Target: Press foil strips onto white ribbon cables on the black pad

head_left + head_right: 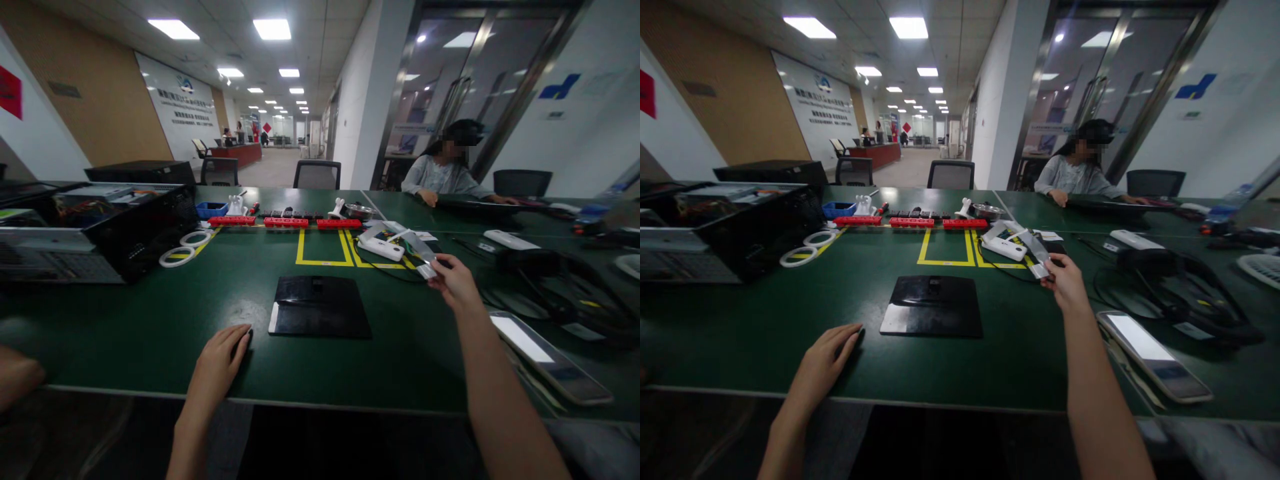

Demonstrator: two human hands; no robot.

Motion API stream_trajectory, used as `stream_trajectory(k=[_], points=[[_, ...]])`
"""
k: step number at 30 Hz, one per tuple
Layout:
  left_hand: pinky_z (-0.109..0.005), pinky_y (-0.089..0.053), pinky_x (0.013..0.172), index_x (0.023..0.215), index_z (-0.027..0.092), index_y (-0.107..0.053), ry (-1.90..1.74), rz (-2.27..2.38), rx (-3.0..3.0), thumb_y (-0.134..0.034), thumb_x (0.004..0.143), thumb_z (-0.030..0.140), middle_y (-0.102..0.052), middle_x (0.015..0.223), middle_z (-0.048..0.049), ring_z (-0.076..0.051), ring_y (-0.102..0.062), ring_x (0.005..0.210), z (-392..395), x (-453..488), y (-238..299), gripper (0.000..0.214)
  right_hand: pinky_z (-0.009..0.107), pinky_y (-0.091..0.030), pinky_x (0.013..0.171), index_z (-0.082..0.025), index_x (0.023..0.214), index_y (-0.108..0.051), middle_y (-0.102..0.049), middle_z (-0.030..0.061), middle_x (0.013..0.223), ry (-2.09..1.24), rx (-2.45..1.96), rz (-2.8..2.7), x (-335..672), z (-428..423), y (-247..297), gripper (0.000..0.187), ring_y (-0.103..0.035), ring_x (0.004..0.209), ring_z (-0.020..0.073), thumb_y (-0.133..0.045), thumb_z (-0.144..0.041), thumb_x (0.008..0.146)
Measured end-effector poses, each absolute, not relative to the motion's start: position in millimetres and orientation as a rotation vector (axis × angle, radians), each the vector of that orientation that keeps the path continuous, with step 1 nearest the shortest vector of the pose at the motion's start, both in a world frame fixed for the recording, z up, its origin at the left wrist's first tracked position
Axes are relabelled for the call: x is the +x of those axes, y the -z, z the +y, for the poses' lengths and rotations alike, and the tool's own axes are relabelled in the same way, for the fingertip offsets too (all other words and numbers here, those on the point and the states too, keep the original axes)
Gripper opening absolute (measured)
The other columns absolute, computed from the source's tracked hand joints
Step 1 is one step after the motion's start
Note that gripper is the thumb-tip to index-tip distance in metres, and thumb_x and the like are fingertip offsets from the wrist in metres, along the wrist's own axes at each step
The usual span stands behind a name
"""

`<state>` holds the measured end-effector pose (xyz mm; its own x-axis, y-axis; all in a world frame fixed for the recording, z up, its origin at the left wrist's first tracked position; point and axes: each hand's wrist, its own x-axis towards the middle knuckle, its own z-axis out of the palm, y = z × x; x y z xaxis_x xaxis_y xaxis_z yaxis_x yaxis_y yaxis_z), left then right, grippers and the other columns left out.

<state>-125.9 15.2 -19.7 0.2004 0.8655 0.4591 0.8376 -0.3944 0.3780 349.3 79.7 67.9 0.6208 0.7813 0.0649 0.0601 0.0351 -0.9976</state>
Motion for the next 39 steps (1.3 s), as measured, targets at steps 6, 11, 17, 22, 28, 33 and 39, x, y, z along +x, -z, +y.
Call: stream_trajectory(k=[6, 11, 17, 22, 28, 33, 39], points=[[-0.036, -0.046, 0.091, 0.107, 0.02, -0.064, -0.981, 1.705, 2.407, -0.04, 0.091, 0.038, -0.068, 0.106, -0.0069, -0.022, -0.061, 0.101, 15, -126, 20, 0.035, 0.018, -0.039, 0.033, -0.015, 0.097, -0.058, -0.052, -0.002, 0.052, -0.423, -1.803, -0.651, 364, 82, -58, 0.024, -0.047, 0.038, 0.0109, -0.056, -0.008, 0.074], [-0.036, -0.047, 0.09, 0.106, 0.02, -0.065, -0.991, 1.693, 2.414, -0.04, 0.091, 0.038, -0.068, 0.105, -0.0064, -0.022, -0.062, 0.099, 15, -126, 19, 0.034, 0.023, -0.042, 0.033, -0.011, 0.096, -0.062, -0.052, -0.0004, 0.051, -0.354, -1.929, -0.657, 363, 82, -58, 0.026, -0.049, 0.037, 0.0139, -0.059, -0.007, 0.071], [-0.036, -0.047, 0.089, 0.105, 0.02, -0.065, -1.006, 1.689, 2.412, -0.04, 0.091, 0.038, -0.069, 0.104, -0.0065, -0.022, -0.062, 0.099, 14, -125, 17, 0.034, 0.023, -0.045, 0.037, -0.011, 0.102, -0.063, -0.06, 0.006, 0.065, -0.23, -1.954, -0.751, 365, 80, -56, 0.032, -0.052, 0.04, 0.0131, -0.056, -0.009, 0.071], [-0.036, -0.047, 0.09, 0.105, 0.019, -0.065, -0.988, 1.689, 2.413, -0.04, 0.091, 0.038, -0.069, 0.104, -0.0063, -0.022, -0.062, 0.099, 13, -125, 16, 0.034, 0.025, -0.048, 0.048, -0.012, 0.107, -0.061, -0.064, 0.0075, 0.074, -0.018, -1.873, -0.954, 364, 78, -57, 0.032, -0.055, 0.048, 0.0145, -0.051, -0.017, 0.076], [-0.037, -0.046, 0.091, 0.104, 0.02, -0.066, -0.989, 1.693, 2.408, -0.041, 0.091, 0.038, -0.069, 0.104, -0.0064, -0.022, -0.061, 0.1, 16, -127, 21, 0.034, 0.032, -0.044, 0.077, -0.013, 0.107, -0.061, -0.065, 0.0104, 0.085, 0.405, -1.77, -1.095, 360, 79, -63, 0.034, -0.06, 0.076, 0.021, -0.043, -0.023, 0.08], [-0.037, -0.047, 0.09, 0.105, 0.021, -0.065, -1.013, 1.681, 2.411, -0.041, 0.091, 0.037, -0.069, 0.105, -0.0057, -0.022, -0.061, 0.1, 16, -127, 22, 0.032, 0.028, -0.045, 0.068, -0.011, 0.102, -0.064, -0.066, 0.0114, 0.086, 0.694, -1.564, -1.208, 349, 76, -69, 0.034, -0.06, 0.069, 0.0187, -0.04, -0.026, 0.083], [-0.036, -0.047, 0.09, 0.104, 0.02, -0.066, -0.979, 1.693, 2.413, -0.042, 0.091, 0.037, -0.069, 0.104, -0.0062, -0.022, -0.061, 0.099, 15, -126, 18, 0.032, 0.022, -0.042, 0.042, -0.015, 0.101, -0.061, -0.06, 0.0024, 0.069, 0.338, -1.275, -1.194, 310, 60, -83, 0.029, -0.052, 0.045, 0.0114, -0.052, -0.036, 0.083]])
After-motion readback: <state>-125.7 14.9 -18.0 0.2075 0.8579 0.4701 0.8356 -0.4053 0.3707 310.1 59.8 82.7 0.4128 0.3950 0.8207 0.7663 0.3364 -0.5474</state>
